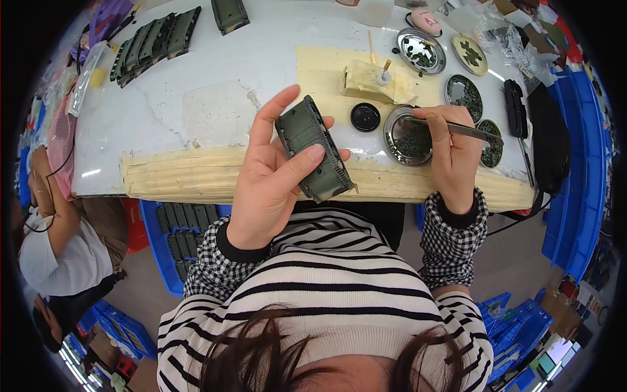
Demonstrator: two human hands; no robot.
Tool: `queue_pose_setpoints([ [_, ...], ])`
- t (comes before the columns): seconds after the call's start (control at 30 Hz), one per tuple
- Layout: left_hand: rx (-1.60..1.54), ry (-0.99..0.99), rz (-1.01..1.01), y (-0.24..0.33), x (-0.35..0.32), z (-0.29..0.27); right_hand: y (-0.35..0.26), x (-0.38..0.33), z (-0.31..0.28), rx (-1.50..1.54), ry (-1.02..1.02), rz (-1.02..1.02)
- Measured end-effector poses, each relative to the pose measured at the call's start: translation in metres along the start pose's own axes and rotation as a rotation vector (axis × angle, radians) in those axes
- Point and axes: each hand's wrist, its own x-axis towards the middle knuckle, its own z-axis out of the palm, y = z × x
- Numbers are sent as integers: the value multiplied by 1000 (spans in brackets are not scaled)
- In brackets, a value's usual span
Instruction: Using a small fine tool to clean or detail green plastic toy tank hull components at a factory workbench.
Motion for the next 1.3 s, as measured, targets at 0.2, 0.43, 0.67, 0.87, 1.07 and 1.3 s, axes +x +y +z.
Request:
queue_pose_setpoints([
  [0.2, 12, -8, -27, -6, 1, -9, -1, 2, 2, 2, -15, -12],
  [0.43, 30, -31, -42, -7, 2, -8, 1, 0, 4, 10, -17, -6],
  [0.67, 18, -39, -41, -9, 1, -8, -2, 2, 3, 9, -29, -42],
  [0.87, 20, -51, -55, -9, 1, -5, 1, 1, 2, 19, -23, -50],
  [1.07, 13, -65, -69, -10, 0, -4, -2, 1, 3, 28, -19, -19],
  [1.3, 22, -62, -73, -10, -1, -4, -2, 0, 3, 17, -31, -12],
])
